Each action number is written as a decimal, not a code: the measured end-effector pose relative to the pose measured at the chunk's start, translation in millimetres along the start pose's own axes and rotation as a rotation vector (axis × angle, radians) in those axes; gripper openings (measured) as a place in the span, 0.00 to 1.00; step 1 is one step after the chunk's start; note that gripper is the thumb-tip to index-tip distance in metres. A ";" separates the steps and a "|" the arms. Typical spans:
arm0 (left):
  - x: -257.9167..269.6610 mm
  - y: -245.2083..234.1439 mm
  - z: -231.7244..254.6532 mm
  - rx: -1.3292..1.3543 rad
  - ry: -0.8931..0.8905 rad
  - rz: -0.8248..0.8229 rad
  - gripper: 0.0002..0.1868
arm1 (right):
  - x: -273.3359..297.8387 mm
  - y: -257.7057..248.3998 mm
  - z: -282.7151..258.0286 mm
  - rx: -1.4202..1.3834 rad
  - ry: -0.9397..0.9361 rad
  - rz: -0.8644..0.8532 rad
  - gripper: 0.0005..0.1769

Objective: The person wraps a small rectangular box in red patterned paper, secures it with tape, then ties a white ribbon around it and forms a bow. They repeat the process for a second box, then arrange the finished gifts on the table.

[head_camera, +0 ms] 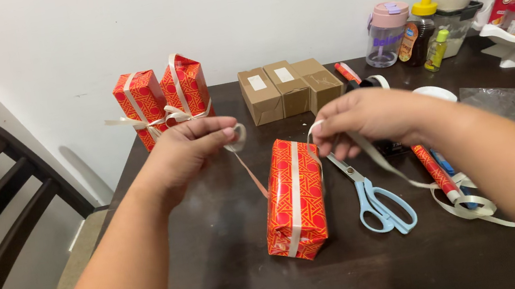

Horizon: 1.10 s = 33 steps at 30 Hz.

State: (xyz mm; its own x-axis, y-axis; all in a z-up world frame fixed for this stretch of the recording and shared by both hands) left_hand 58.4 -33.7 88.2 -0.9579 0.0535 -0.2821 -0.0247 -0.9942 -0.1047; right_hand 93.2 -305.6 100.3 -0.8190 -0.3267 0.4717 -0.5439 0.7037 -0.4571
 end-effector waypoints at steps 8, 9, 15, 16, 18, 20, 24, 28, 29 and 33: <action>-5.4 -22.2 0.1 0.008 0.061 0.093 0.15 | -11.6 54.6 10.0 0.145 -0.021 -0.044 0.18; -5.6 -25.8 0.0 0.026 0.062 0.104 0.14 | -12.9 60.2 8.3 0.159 -0.054 -0.059 0.19; 0.3 -48.1 -3.5 0.191 0.047 0.188 0.06 | -20.5 72.9 2.9 0.402 -0.157 0.067 0.23; 1.8 -51.7 -3.4 0.190 0.054 0.197 0.06 | -21.4 74.9 -0.4 0.416 -0.207 0.073 0.23; 5.8 -61.2 -2.1 0.189 0.068 0.216 0.06 | -21.7 78.8 -7.1 0.443 -0.306 0.084 0.21; 8.4 -71.9 -0.2 0.228 0.077 0.257 0.07 | -20.4 81.8 -11.9 0.536 -0.367 0.148 0.20; 14.4 -86.9 0.8 0.259 0.070 0.301 0.08 | -16.5 93.3 -16.5 0.597 -0.374 0.212 0.19; 18.6 -94.1 -1.0 0.233 0.061 0.328 0.08 | -18.8 101.3 -18.8 0.688 -0.276 0.267 0.22; 19.6 -95.0 -1.6 0.240 0.061 0.337 0.08 | -19.7 102.6 -19.8 0.691 -0.276 0.278 0.23; 21.3 -100.7 3.6 0.280 0.101 0.339 0.09 | -24.4 101.9 -24.5 0.690 -0.329 0.316 0.25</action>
State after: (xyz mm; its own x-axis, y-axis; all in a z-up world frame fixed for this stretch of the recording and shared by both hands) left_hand 39.4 67.2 96.2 -0.8927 -0.2848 -0.3493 0.1962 -0.9433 0.2677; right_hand 62.3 -210.4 60.7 -0.9054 -0.4219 0.0470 -0.1809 0.2834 -0.9418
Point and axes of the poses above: each hand's wrist, its own x-axis away from the middle knuckle, its own y-axis out of the palm, z = x × y, the point moved 6 cm from there along -x, towards the middle knuckle, and after that the axes turned 15 degrees about y, right-handed, at the moved point
